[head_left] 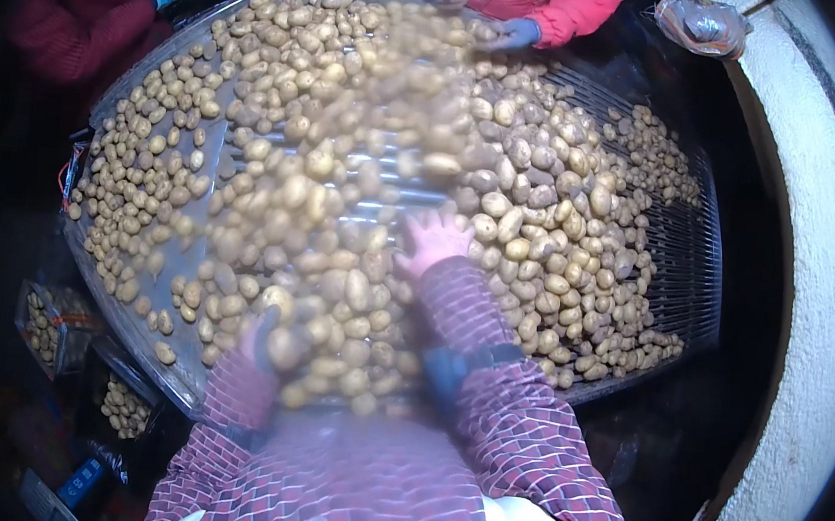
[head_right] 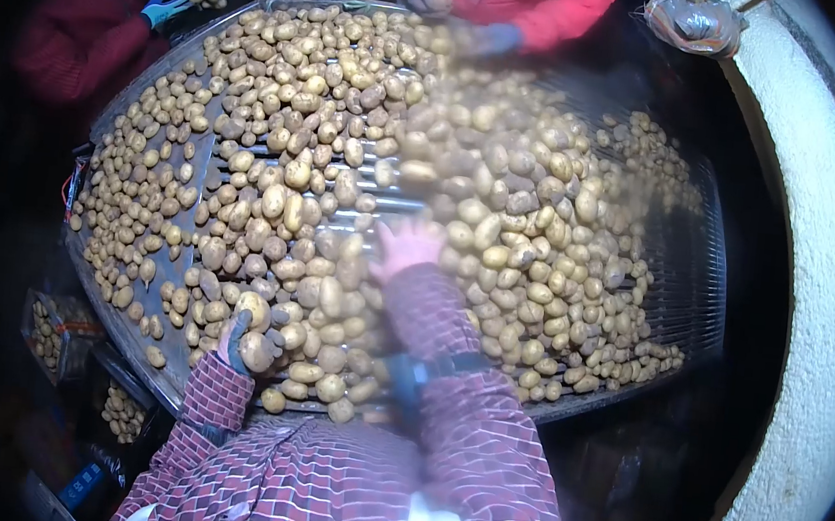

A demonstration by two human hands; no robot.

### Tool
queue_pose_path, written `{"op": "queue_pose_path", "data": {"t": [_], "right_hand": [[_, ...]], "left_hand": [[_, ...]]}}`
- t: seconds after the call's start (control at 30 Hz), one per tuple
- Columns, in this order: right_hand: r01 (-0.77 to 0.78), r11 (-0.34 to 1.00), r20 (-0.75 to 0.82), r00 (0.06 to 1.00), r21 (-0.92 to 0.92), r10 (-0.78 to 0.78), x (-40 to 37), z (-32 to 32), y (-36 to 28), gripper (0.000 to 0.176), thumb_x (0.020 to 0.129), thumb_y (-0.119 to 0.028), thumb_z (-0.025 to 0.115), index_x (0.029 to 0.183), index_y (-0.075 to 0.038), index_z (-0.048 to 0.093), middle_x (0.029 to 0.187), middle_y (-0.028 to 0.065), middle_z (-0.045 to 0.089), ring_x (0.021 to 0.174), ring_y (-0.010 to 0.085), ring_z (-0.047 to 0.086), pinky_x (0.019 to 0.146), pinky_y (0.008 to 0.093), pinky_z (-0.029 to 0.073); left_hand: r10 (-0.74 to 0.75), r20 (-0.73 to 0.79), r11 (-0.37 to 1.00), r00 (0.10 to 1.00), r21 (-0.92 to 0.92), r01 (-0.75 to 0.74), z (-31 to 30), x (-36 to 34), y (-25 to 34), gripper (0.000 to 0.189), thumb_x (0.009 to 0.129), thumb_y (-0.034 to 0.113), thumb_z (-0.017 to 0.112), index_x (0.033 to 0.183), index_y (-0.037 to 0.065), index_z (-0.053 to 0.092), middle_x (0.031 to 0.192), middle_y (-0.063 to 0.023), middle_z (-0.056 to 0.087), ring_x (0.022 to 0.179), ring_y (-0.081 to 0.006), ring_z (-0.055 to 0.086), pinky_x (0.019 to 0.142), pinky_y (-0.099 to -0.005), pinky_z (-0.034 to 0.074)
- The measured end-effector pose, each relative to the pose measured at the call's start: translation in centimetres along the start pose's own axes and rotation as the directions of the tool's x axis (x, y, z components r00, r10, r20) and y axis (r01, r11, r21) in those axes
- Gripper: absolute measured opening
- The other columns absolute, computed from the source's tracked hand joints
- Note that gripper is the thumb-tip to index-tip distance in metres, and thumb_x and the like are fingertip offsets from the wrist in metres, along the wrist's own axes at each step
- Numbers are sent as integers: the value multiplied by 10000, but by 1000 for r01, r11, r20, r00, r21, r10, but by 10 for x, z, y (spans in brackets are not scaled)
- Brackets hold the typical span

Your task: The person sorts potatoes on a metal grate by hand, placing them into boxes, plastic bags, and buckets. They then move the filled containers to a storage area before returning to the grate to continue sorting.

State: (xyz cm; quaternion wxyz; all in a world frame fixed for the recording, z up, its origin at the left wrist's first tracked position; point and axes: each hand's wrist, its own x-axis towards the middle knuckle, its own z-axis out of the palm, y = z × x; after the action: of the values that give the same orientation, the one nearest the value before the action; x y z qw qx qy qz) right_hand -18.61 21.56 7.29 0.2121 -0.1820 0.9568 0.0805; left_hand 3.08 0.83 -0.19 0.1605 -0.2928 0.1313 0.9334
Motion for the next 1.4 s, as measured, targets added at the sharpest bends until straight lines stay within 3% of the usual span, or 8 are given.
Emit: {"op": "queue_pose_path", "data": {"t": [0.23,0.43,0.63,0.9,1.03,1.13,1.27,1.4], "right_hand": [[142,957,-119,986,252,-115,-116,66,3,546,801,-323,637,1314,-167,535,1398,190,414,1245,348,455,1017,495,406],[43,707,-116,992,706,56,-83,52,53,523,800,-328,629,1264,-93,565,1267,176,537,1188,349,495,977,463,436],[19,997,-193,981,77,-4,-12,35,-12,706,838,-560,536,1410,-161,428,1445,152,399,1351,388,314,1110,481,300],[256,898,-22,964,358,-266,-9,36,-73,809,847,-562,514,1508,-212,207,1544,86,262,1410,311,249,1071,577,314],[536,797,40,823,278,-567,-40,26,-59,718,831,-546,545,1445,-217,370,1401,127,482,1332,307,390,1066,519,348],[290,600,-191,956,745,-225,0,5,-16,436,834,-318,606,1221,-117,610,1089,163,644,1027,322,617,900,385,496],[25,874,-521,811,485,266,102,-1,75,409,803,-377,612,1047,-50,639,1140,229,594,1032,372,585,911,444,469],[-84,900,-450,844,428,292,120,39,73,575,756,-448,648,1147,-33,576,1163,235,559,1072,376,566,952,440,448]], "left_hand": [[-137,177,991,975,23,135,24,-23,11,733,898,517,533,1325,-64,402,975,-252,643,767,-347,668,655,-401,579],[-226,718,839,658,-200,506,-4,-6,19,783,927,436,487,1507,55,125,1496,-272,244,1365,-529,224,1111,-562,298],[-84,459,939,885,-261,225,-46,11,1,754,939,501,458,1463,7,236,1405,-258,377,1262,-403,428,1024,-472,425],[68,355,980,932,-200,4,-15,1,2,794,910,649,372,1403,27,362,1282,-199,494,1133,-367,521,936,-492,464],[77,158,987,984,-149,-53,-33,5,4,773,897,651,421,1395,61,374,1266,-184,511,1009,-345,561,769,-441,518],[69,87,995,994,-77,-62,20,-27,-1,820,889,655,447,1404,25,355,1296,-176,499,1021,-347,558,733,-415,530],[-13,-6,929,1000,-371,10,-17,-25,-11,820,885,660,450,1433,61,332,1353,-162,471,1090,-359,538,769,-437,529],[80,123,921,989,-388,-26,-17,-28,-7,832,889,671,420,1455,73,302,1407,-167,428,1139,-365,519,776,-469,535]]}}
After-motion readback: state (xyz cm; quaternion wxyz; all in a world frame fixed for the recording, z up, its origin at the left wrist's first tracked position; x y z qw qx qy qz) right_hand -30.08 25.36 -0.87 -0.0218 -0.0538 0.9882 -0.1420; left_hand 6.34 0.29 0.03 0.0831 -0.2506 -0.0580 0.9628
